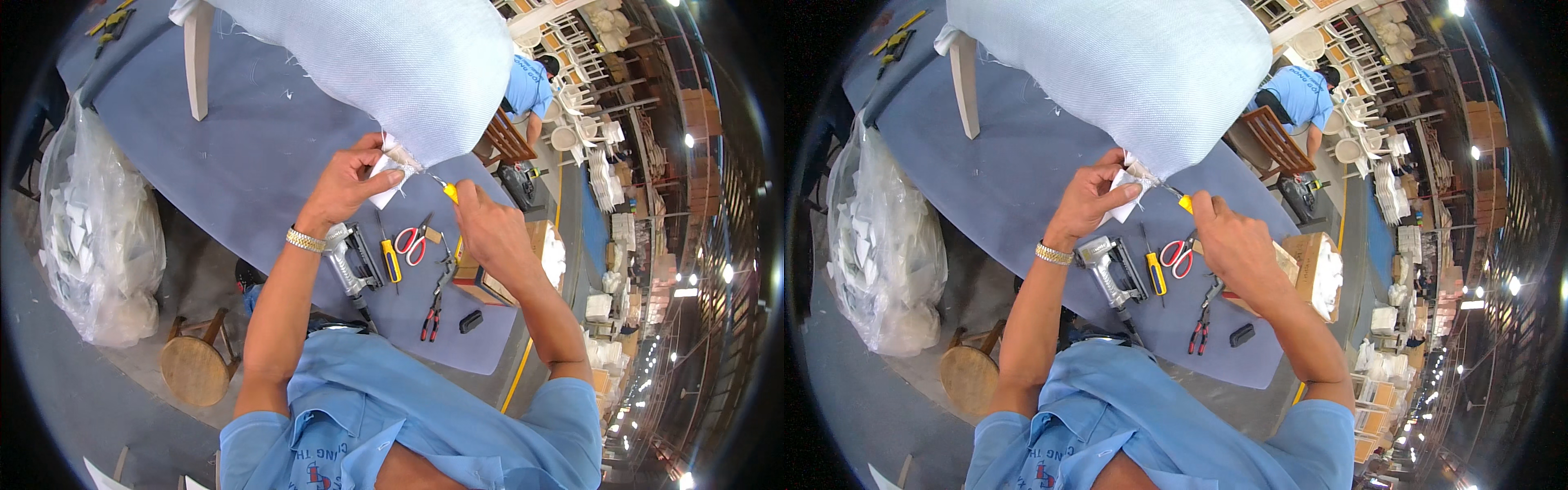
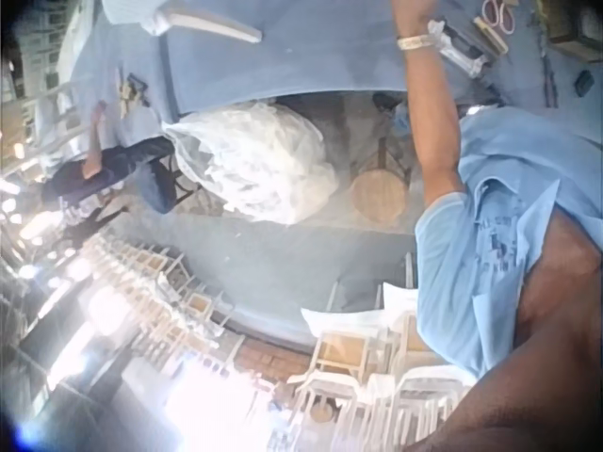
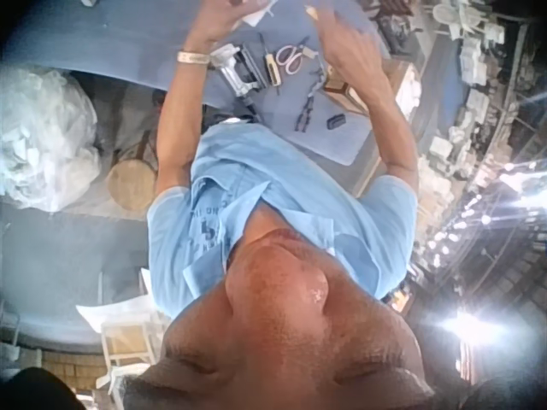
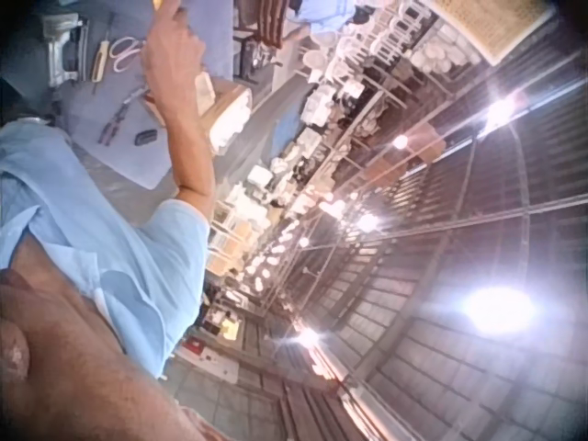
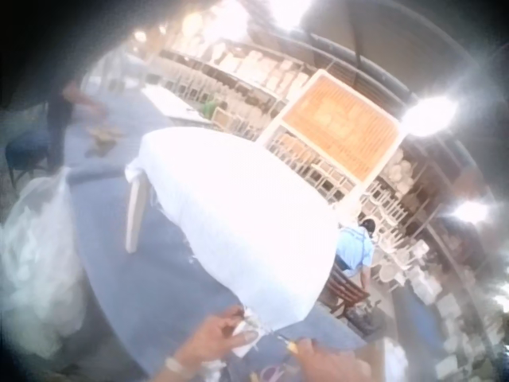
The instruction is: The person staples white fabric onto a wooden chair frame using a pneumatic staple gun, then trims excess fabric with a utility knife and scissors. The person repeatedly adjusts the fabric and re-staples edges to secure the upholstery.
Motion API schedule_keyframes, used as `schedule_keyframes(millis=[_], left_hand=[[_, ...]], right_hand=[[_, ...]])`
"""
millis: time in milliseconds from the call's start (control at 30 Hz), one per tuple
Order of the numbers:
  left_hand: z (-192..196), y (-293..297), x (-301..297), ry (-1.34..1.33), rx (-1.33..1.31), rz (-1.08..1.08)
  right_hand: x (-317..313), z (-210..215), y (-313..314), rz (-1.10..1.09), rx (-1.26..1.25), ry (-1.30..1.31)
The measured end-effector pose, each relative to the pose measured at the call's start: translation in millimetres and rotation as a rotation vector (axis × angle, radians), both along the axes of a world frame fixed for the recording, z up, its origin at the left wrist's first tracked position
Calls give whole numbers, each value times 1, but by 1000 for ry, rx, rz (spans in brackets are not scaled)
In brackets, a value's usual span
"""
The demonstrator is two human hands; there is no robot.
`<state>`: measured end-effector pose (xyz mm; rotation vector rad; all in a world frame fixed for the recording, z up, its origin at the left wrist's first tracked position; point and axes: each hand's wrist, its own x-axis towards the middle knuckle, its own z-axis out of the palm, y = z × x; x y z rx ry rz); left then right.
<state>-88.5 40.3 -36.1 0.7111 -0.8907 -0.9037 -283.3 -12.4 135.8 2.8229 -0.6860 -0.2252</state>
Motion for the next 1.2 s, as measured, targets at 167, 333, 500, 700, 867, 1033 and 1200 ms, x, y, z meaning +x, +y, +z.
schedule_keyframes(millis=[167,333,500,700,867,1033,1200], left_hand=[[6,3,3,-18,0,-37],[21,9,2,-3,4,-79],[16,10,6,-38,47,-69],[9,11,-2,34,69,-92],[9,17,6,47,100,-87],[-24,60,8,2,339,179],[-18,92,-10,0,661,325]], right_hand=[[-1,3,-5,7,3,0],[-5,-5,-7,15,6,-68],[-2,-7,-10,14,47,-97],[-7,-21,-13,47,-5,-165],[-12,-19,-27,158,103,-277],[-29,-29,-20,219,430,-703],[-32,-116,-7,-258,1166,-1364]])
